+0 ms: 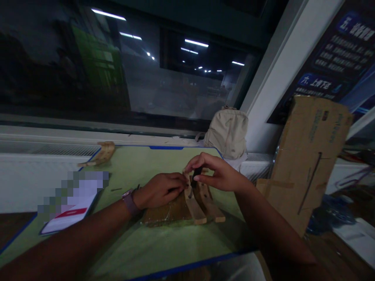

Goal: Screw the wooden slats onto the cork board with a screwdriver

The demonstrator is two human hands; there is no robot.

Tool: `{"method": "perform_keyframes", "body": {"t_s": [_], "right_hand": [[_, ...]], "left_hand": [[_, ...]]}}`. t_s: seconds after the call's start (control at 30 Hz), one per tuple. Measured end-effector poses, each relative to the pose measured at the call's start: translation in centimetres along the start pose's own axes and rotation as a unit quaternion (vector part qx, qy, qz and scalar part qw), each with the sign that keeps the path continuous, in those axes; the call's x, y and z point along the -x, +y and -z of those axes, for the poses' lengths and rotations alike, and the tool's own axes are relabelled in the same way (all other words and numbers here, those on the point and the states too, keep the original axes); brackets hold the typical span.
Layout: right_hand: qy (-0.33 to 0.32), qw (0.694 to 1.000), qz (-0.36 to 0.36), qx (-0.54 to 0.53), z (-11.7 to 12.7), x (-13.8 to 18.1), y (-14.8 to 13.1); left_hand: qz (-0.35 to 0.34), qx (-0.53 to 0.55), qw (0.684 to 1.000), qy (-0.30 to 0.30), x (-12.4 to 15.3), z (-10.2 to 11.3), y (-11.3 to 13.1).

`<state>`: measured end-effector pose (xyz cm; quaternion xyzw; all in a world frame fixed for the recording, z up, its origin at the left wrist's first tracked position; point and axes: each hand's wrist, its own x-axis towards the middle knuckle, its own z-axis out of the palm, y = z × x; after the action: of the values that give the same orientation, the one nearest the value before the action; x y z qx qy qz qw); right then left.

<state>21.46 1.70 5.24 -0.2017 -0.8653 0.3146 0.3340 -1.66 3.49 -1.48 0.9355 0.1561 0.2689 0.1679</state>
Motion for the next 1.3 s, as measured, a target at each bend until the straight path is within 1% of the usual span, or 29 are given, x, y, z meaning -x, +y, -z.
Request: {"method": "perform_keyframes", "body": {"t_s": [0.1,0.13,0.2,0.3,0.37,0.43,0.53,0.6,0.67,0.7,0.77,0.8,0.83,0.87,0.9,1.0,1.1,1.13,1.2,1.23,1.3], "right_hand": [[0.024,0.999,0.011,-0.041,-1.0,0.3,0.4],[0.057,0.997,0.019,-0.041,-1.5,0.6,0.6],[0.148,0.988,0.032,0.030,-2.5,1.1,0.9],[0.202,0.961,0.107,0.156,-3.3,1.3,1.1],[0.208,0.952,0.133,0.179,-3.1,1.2,0.9],[0.200,0.963,0.116,0.140,-2.8,1.0,0.5],[0.169,0.985,0.043,0.010,-2.9,1.1,0.3],[0.167,0.983,0.004,-0.080,-3.3,1.4,0.7],[0.203,0.971,-0.005,-0.122,-3.8,1.6,1.4],[0.234,0.966,0.001,-0.114,-4.1,1.7,1.8],[0.299,0.952,0.034,-0.055,-4.4,1.9,2.5],[0.320,0.946,0.056,-0.020,-4.5,2.0,2.6],[0.328,0.942,0.076,0.009,-4.5,2.2,2.7],[0.326,0.941,0.092,0.027,-4.6,2.3,2.7],[0.310,0.946,0.096,0.026,-4.8,2.4,2.5],[0.281,0.956,0.067,-0.051,-5.4,2.6,1.7],[0.296,0.948,0.061,-0.103,-5.9,2.5,1.2],[0.309,0.944,0.068,-0.096,-5.9,2.4,1.2],[0.336,0.937,0.088,-0.043,-5.7,2.5,1.3],[0.342,0.934,0.097,-0.006,-5.6,2.6,1.4],[0.334,0.936,0.102,0.049,-5.2,2.9,1.4]], "left_hand": [[0.005,-0.010,1.000,0.003,0.0,0.0,0.1],[0.007,-0.015,1.000,0.004,0.0,0.0,0.1],[0.011,-0.021,1.000,0.007,0.0,-0.1,0.1],[0.010,-0.015,1.000,0.007,0.0,-0.1,0.2],[0.012,-0.012,1.000,0.007,0.1,-0.1,0.3],[0.016,-0.013,1.000,0.004,0.1,0.0,0.3],[0.015,-0.012,1.000,0.005,0.1,0.0,0.3],[0.008,-0.014,1.000,0.012,0.1,-0.1,0.3],[0.006,-0.016,1.000,0.014,0.1,-0.1,0.4],[0.007,-0.016,1.000,0.011,0.1,-0.1,0.4],[0.011,-0.016,1.000,0.006,0.1,-0.1,0.5],[0.012,-0.014,1.000,0.004,0.1,-0.1,0.6],[0.014,-0.014,1.000,0.005,0.0,0.0,0.6],[0.016,-0.014,1.000,0.003,0.0,0.0,0.7],[0.018,-0.015,1.000,0.001,0.0,0.0,0.7],[0.021,-0.021,1.000,-0.004,-0.1,0.0,0.8],[0.025,-0.028,0.999,-0.003,-0.1,0.0,0.8],[0.028,-0.030,0.999,-0.002,-0.1,0.0,0.8],[0.031,-0.028,0.999,-0.003,-0.1,0.0,0.8],[0.030,-0.024,0.999,-0.003,0.0,0.0,0.7],[0.023,-0.016,1.000,-0.002,0.0,0.0,0.6]]}}
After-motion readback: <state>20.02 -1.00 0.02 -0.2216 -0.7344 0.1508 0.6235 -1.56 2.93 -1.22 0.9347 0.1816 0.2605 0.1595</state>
